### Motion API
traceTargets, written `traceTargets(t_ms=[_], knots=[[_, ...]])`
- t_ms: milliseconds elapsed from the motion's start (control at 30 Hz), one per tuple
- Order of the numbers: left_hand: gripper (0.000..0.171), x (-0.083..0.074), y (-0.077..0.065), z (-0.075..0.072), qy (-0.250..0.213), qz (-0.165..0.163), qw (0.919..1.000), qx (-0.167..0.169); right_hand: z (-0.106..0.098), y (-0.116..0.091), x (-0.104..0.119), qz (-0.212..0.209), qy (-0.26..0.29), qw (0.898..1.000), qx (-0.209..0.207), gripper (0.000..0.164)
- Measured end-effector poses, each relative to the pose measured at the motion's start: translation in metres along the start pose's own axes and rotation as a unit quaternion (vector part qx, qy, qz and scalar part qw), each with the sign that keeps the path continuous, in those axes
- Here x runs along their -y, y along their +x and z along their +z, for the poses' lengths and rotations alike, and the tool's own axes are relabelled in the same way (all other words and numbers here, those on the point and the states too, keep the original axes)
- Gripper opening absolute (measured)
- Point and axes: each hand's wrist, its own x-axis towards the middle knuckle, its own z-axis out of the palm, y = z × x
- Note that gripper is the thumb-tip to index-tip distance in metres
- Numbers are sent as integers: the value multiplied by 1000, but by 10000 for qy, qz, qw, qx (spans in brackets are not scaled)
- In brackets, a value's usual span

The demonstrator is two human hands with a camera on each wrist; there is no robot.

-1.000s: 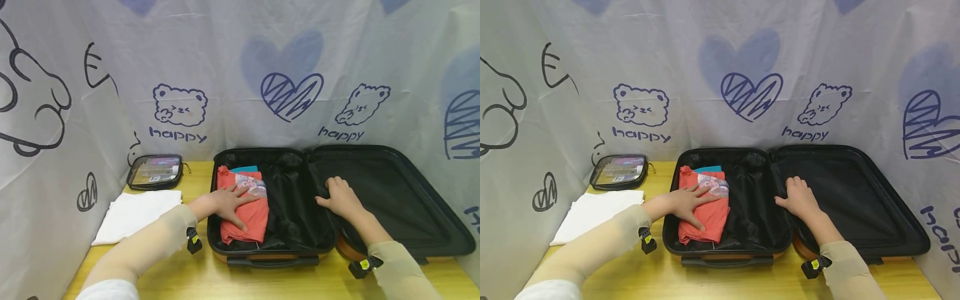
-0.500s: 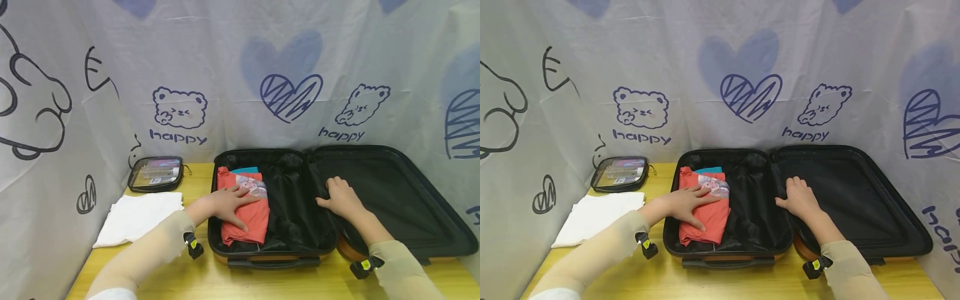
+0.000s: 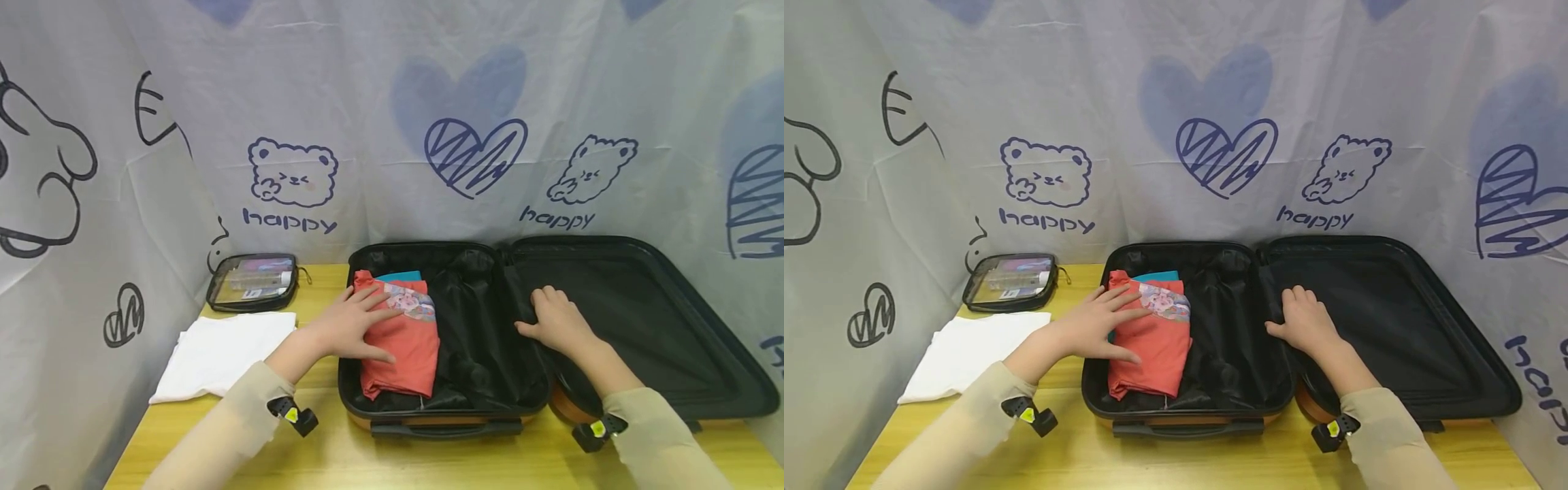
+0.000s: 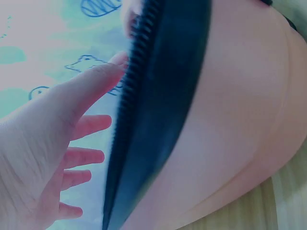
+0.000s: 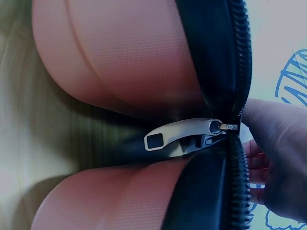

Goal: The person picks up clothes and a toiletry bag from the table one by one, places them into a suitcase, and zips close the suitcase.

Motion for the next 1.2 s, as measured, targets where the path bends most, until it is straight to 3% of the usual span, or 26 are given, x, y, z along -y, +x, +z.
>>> traceTargets(t_ms=[267,500,700,967,1200], knots=[[86,5,-28,-2,-321,-429,9969,-571,-2,1,-1,-21,-70,9999,82,50],[82,12,-55,2,-513,-983,9868,-1178,-2,1,-4,-120,-216,9997,57,52],[77,22,-83,5,-658,-1546,9723,-1624,-4,4,-3,-178,-269,9994,108,53],[76,40,-116,12,-940,-2416,9504,-1718,-9,5,-3,-181,-427,9987,233,52],[74,54,-140,23,-1009,-2978,9274,-2026,-9,6,-3,-174,-398,9983,376,54]])
